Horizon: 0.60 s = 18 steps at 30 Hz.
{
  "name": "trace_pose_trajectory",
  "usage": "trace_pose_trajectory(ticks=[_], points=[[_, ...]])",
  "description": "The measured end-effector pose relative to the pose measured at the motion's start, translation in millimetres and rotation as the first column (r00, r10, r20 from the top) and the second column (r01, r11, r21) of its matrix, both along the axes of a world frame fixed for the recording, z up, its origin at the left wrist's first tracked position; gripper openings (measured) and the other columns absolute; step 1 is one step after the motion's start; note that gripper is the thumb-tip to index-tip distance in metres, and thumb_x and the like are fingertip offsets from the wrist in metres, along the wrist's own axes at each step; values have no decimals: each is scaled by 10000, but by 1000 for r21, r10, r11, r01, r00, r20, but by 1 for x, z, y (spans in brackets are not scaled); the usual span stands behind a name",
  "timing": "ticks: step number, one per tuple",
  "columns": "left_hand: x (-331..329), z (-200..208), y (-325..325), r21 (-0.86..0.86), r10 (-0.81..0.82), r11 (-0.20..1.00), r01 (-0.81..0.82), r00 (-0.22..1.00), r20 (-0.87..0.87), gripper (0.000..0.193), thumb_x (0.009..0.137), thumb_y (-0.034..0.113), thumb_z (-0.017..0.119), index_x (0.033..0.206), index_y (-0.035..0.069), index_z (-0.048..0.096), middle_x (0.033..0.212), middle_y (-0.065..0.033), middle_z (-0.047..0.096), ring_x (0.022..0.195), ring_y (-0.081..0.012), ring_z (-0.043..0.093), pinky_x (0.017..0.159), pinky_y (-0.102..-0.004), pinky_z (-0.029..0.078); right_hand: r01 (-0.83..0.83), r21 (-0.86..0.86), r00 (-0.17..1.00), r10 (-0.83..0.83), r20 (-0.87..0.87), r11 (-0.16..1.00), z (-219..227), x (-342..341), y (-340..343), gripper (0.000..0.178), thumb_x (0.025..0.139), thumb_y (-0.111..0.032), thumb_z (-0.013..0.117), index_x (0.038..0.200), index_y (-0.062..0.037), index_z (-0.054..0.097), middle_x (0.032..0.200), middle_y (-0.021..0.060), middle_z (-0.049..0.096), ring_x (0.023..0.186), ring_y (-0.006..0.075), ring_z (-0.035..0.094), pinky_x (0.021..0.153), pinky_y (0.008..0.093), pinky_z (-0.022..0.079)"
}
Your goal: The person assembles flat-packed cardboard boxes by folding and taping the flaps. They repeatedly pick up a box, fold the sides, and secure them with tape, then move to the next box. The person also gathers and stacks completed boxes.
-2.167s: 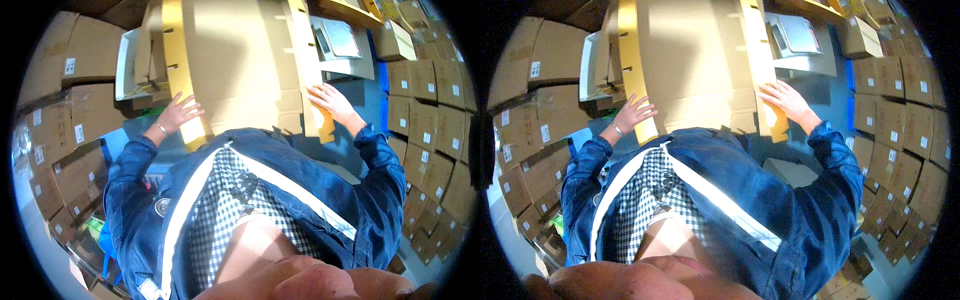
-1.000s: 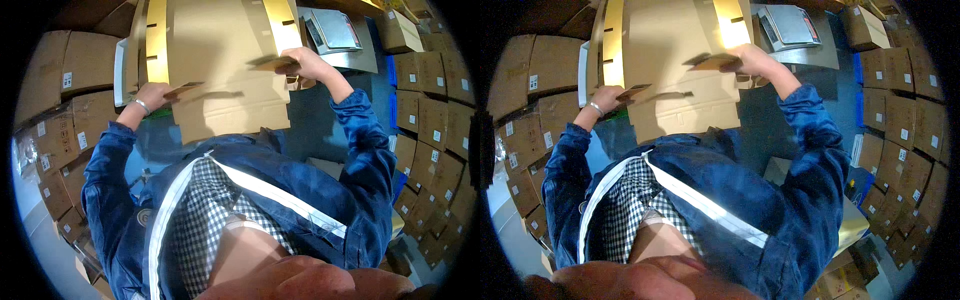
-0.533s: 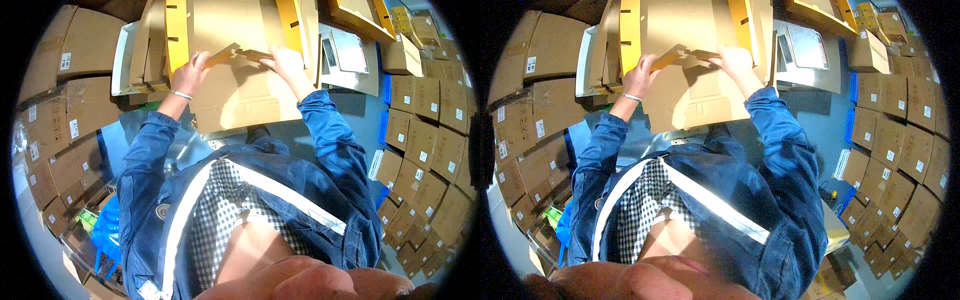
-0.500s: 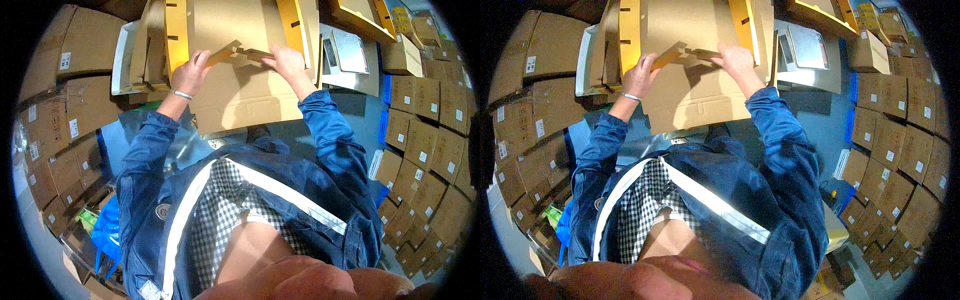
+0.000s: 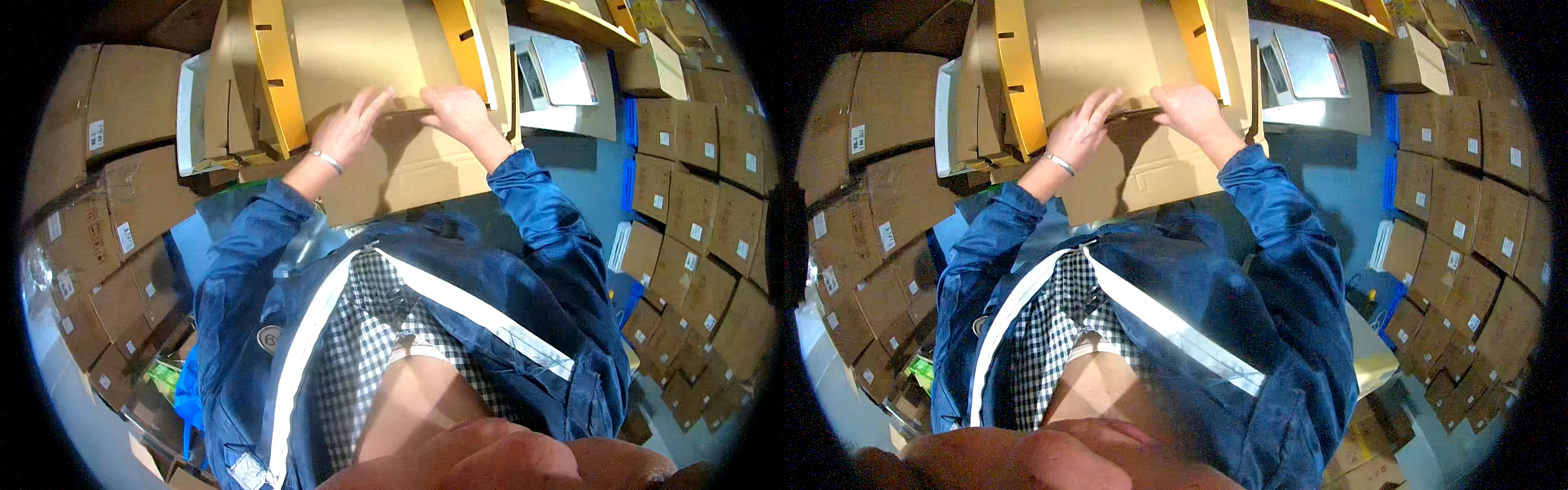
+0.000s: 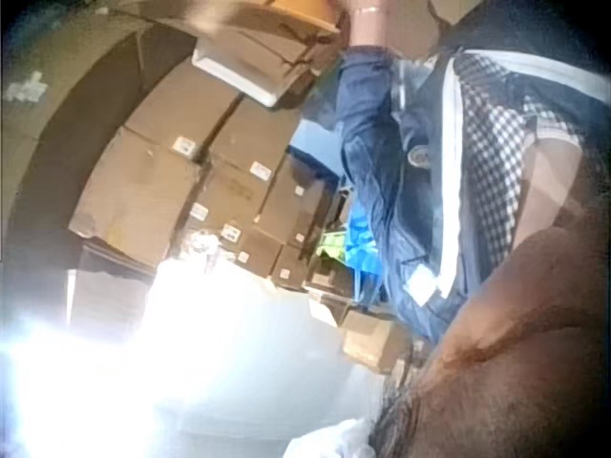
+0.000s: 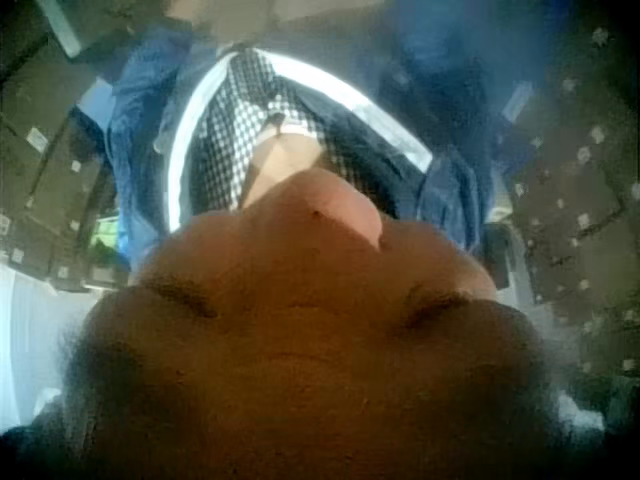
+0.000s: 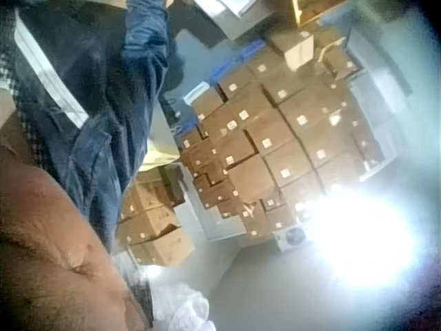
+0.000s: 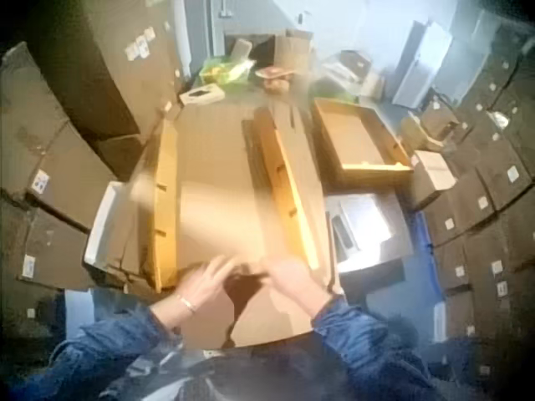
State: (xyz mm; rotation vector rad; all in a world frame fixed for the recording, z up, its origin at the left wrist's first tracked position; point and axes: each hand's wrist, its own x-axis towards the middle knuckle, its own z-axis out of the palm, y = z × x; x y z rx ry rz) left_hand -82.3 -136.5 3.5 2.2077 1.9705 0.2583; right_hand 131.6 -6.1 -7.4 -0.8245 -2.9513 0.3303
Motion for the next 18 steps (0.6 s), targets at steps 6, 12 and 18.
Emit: trace_pose_trajectory(ticks=[6, 12, 18], points=[[29, -24, 17, 53, -207, 977, 208, 978, -20, 173, 813, 130, 592, 950, 98, 492, 790, -93, 615, 730, -275, 659, 578, -390, 545, -37, -19, 994, 38, 100, 999, 17, -12, -19, 419, 735, -224, 746, 1065, -86, 529, 911, 98, 647, 891, 292, 640, 792, 429, 471], [30, -31, 26, 112, -213, 971, 213, 977, -14, 206, 925, 313, 558, 921, 111, 520, 758, -122, 654, 696, -299, 673, 597, -400, 548, 71, -232, 993, -91, -77, 970, 52, 40, -121, 478, 683, -169, 755, 1097, -70, 537, 1129, 108, 561, 1115, 278, 518, 965, 417, 384], [22, -30, 32, -2, -178, 984, 178, 982, 56, 243, 944, 348, 529, 953, 106, 514, 832, -140, 666, 750, -351, 650, 622, -466, 522, -110, 152, 980, 133, -151, 982, -3, 45, -149, 349, 794, -155, 567, 1141, -159, 602, 1178, 51, 579, 1181, 257, 513, 1018, 437, 393]])
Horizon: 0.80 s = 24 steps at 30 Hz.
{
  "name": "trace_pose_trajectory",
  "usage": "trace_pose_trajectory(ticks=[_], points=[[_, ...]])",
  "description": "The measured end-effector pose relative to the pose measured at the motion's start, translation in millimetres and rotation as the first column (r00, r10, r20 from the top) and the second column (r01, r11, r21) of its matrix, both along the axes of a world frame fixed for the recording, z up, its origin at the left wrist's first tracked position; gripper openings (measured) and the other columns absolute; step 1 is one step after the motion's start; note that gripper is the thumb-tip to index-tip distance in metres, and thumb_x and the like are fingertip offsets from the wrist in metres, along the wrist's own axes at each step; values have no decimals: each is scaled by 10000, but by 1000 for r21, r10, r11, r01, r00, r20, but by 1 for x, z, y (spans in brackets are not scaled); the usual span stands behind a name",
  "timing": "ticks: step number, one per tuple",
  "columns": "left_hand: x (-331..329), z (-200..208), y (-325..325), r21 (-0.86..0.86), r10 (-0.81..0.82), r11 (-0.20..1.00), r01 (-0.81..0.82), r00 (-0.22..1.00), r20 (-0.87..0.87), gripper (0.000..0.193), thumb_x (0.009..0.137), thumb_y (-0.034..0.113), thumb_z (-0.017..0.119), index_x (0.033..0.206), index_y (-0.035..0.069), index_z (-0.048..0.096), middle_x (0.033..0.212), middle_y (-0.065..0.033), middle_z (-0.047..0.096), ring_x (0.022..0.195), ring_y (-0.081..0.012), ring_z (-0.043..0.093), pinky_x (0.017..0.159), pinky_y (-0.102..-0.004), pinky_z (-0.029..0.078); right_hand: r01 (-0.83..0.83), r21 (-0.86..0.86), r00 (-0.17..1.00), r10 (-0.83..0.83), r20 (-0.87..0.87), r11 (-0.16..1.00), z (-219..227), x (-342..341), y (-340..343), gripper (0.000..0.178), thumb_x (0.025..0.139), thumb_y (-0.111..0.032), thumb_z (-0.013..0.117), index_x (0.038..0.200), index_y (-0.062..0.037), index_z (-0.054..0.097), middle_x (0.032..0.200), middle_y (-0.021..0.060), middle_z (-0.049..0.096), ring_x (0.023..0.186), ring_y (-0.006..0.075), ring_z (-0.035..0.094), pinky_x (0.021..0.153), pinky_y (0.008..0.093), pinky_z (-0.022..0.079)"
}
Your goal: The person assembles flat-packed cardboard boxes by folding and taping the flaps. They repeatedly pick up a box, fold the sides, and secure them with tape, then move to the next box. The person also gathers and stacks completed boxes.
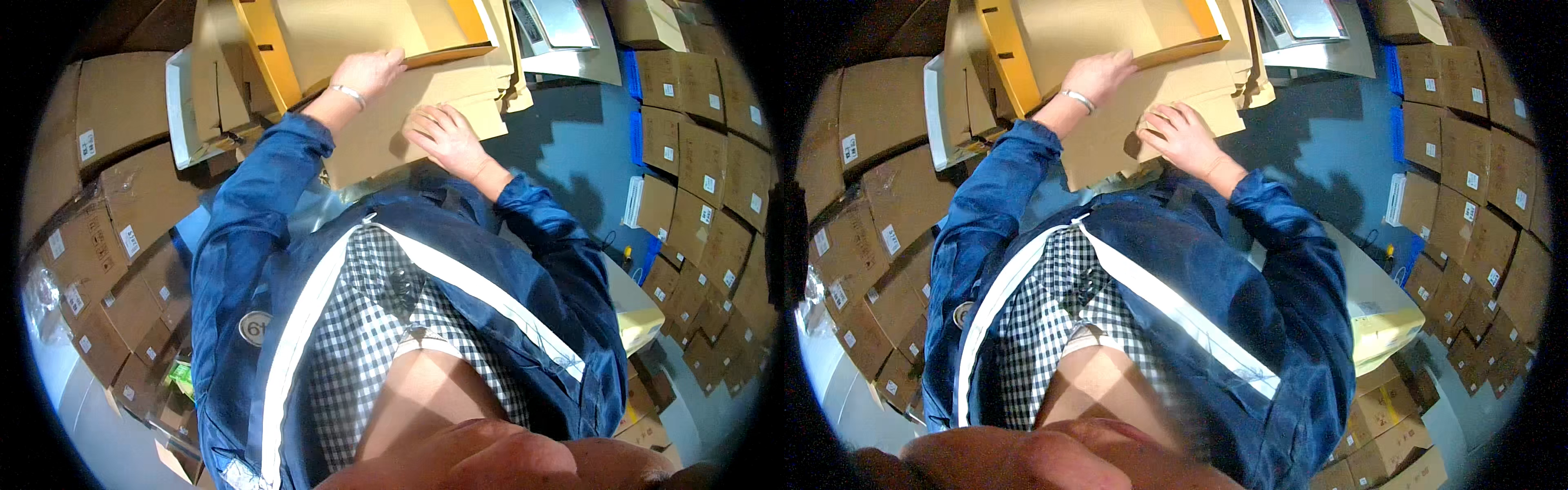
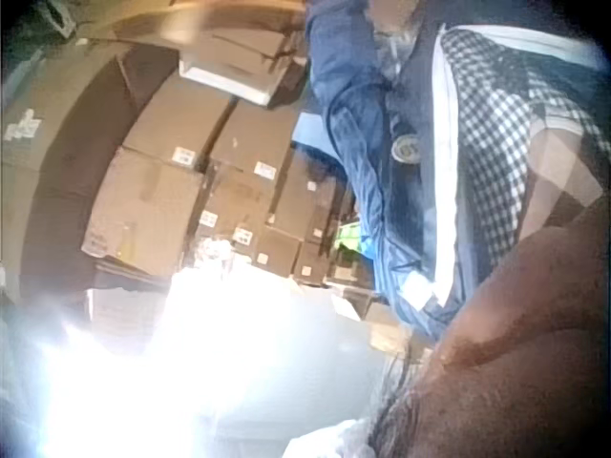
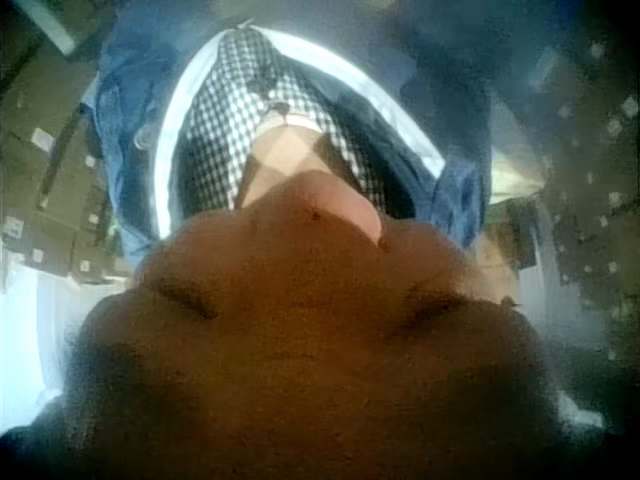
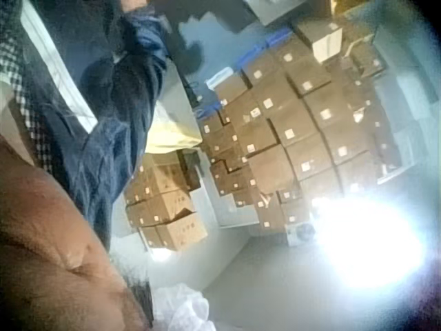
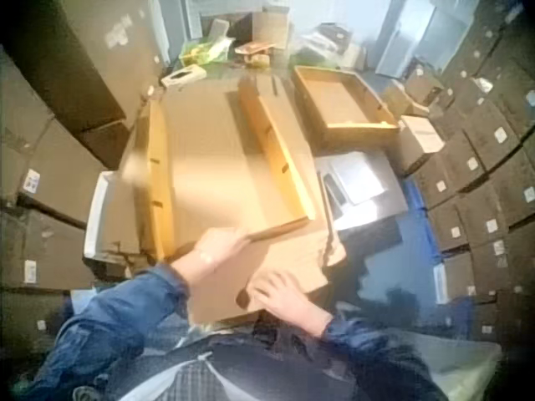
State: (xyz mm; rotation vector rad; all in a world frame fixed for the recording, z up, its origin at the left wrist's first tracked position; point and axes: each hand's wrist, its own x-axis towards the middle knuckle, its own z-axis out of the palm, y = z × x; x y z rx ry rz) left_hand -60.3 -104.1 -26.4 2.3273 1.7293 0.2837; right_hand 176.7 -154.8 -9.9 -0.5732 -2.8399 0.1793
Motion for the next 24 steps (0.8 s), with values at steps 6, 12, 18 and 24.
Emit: trace_pose_trajectory(ticks=[6, 12, 18, 24], points=[[-6, -2, 11, -77, 23, 997, -22, 1000, 9, 264, 943, 361, 520, 954, 97, 530, 870, -163, 672, 811, -381, 643, 679, -487, 514, 16, 34, 977, -23, 214, 999, 46, -38, 19, 322, 777, -141, 570, 1096, -138, 613, 842, 64, 640, 790, 230, 678, 675, 315, 564], [-3, 1, 9, -71, 27, 997, -27, 1000, 2, 269, 944, 370, 511, 1012, 111, 538, 904, -161, 679, 835, -375, 648, 692, -481, 517, 53, -12, 985, -50, 168, 999, 18, -34, 7, 273, 775, -159, 572, 1032, -105, 649, 884, 77, 614, 854, 261, 632, 689, 360, 528], [-7, 0, 7, -77, 33, 996, -32, 999, 5, 281, 948, 374, 504, 1026, 106, 539, 930, -178, 674, 858, -387, 643, 715, -486, 519, 158, -503, 985, -170, 21, 850, 23, -23, -7, 566, 756, -168, 709, 1289, -88, 535, 1194, 136, 523, 1121, 338, 510, 940, 391, 457], [2, 0, 14, -140, 68, 988, -67, 998, 1, 314, 957, 383, 486, 986, 73, 528, 933, -177, 672, 872, -382, 639, 732, -488, 512, 116, -514, 949, 57, 309, 850, 26, -1, -26, 216, 772, -199, 639, 962, -108, 688, 972, 100, 601, 949, 279, 595, 787, 407, 498]])
